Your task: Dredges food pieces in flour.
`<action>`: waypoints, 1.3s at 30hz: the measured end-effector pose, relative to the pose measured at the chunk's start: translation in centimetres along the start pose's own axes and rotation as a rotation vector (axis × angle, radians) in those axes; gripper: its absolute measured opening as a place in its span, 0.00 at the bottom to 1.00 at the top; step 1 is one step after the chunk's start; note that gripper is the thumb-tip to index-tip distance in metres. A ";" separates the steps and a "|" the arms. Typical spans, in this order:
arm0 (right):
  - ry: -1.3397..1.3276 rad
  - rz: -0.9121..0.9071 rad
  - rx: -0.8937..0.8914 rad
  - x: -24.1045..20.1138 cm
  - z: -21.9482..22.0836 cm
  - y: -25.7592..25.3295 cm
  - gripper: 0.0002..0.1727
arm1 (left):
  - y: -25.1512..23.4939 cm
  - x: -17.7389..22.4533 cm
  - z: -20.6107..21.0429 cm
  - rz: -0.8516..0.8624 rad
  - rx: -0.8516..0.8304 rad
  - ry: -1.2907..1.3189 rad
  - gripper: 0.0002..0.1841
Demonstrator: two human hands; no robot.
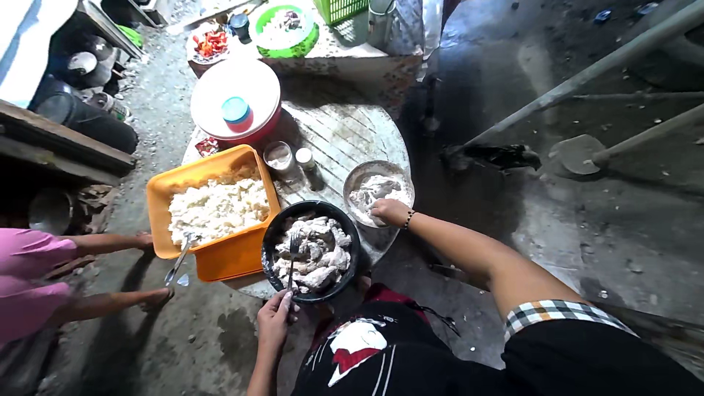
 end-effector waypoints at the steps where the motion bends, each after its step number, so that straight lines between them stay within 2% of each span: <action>1: -0.067 0.027 0.058 -0.5 -1.2 0.3 0.12 | 0.0 0.1 0.0 -0.005 0.002 -0.001 0.12; 3: -0.197 0.103 0.176 -1.2 -3.6 0.7 0.10 | -0.1 0.0 -0.1 -0.015 0.003 -0.008 0.12; 6: -0.467 0.265 0.421 0.2 -5.4 1.1 0.10 | -0.4 -0.1 0.0 -0.020 0.004 -0.007 0.12; 9: -0.734 0.472 0.527 2.2 -6.2 1.6 0.11 | -0.6 0.0 0.1 -0.013 -0.001 -0.005 0.12; 15: -1.406 0.693 0.723 3.0 -3.6 4.1 0.16 | -0.7 0.5 0.1 0.001 -0.004 0.011 0.12; 17: -1.496 0.765 0.716 3.8 -1.6 4.7 0.16 | -0.7 0.4 0.1 -0.001 -0.006 0.012 0.12; 19: -1.353 0.831 0.650 5.0 -0.3 5.1 0.14 | -0.8 0.2 0.1 -0.012 -0.007 0.005 0.12; 23: -0.729 0.872 0.455 6.3 -1.8 5.7 0.13 | -0.9 0.4 0.2 -0.016 -0.014 -0.004 0.12; 27: -0.426 0.810 0.351 5.9 -2.6 5.0 0.14 | -1.0 0.3 0.1 -0.016 -0.018 -0.002 0.12; 30: -0.201 0.756 0.226 5.3 -2.5 4.1 0.10 | -1.0 0.2 0.1 -0.003 -0.019 -0.009 0.12; 34: -0.044 0.740 0.124 5.0 -1.8 3.5 0.11 | -1.1 0.2 0.1 0.005 -0.023 -0.040 0.12; 39: -0.076 0.696 0.233 4.8 -2.4 3.6 0.28 | -1.1 0.2 0.2 -0.008 -0.024 -0.015 0.12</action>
Point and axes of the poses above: each hand's wrist, its own y-axis away from the middle knuckle, its own z-axis out of the palm, x = y × z, the point moved 8 cm from there along -y, towards the middle knuckle, and after that the axes turned 1 degree about -y, right-handed, at the moved point
